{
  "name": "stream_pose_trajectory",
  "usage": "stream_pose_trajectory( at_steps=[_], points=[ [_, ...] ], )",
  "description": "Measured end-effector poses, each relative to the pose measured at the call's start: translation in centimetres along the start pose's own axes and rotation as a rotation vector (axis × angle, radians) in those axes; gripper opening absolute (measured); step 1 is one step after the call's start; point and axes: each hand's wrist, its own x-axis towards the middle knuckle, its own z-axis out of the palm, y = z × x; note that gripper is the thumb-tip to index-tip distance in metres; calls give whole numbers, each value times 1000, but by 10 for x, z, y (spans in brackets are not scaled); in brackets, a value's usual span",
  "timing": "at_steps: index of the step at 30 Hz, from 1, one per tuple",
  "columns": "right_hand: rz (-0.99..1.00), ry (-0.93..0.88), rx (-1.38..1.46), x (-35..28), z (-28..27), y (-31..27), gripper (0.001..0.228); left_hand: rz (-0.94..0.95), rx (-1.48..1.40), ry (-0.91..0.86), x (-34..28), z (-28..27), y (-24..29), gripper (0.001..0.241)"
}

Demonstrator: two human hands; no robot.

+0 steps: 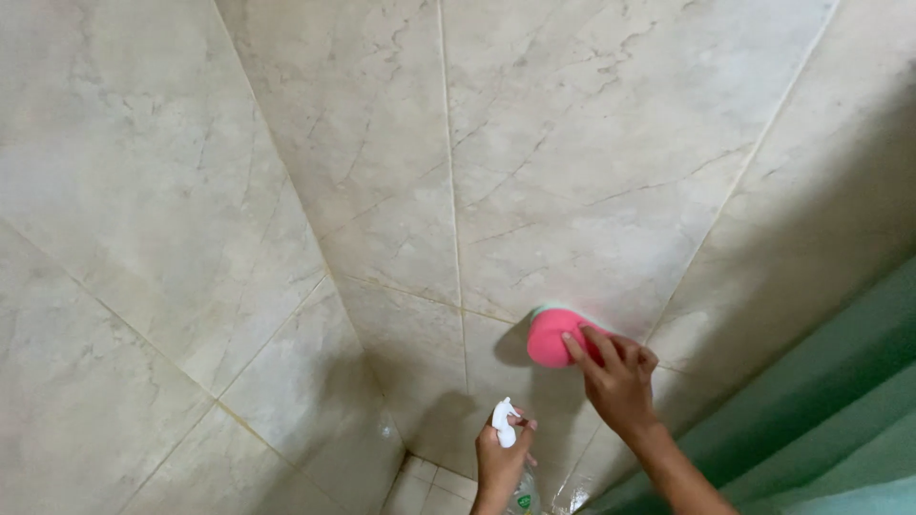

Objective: The person sprays a cleaning solution onto the tiled wall and scrubs the surface with a pink sponge. They repeatedly apply the spray and wipe the tiles in a circular motion to clean the grout lines and tile faces.

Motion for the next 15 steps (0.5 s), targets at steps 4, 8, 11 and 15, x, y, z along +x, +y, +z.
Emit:
stream_pose_trajectory(
  at_steps=[4, 8, 11, 15],
  points=[
    [71, 173, 8, 52, -46, 20, 50, 20, -2, -60, -2, 14, 2, 25],
    [158, 288, -72, 84, -72, 30, 51, -1, -12, -21, -4, 26, -11, 26],
    [140, 278, -71, 88, -67, 31, 54, 81, 21, -34, 8, 26, -32, 26],
    [92, 223, -115, 82, -54, 31, 54, 13, -80, -65, 19, 24, -43, 25]
  ],
)
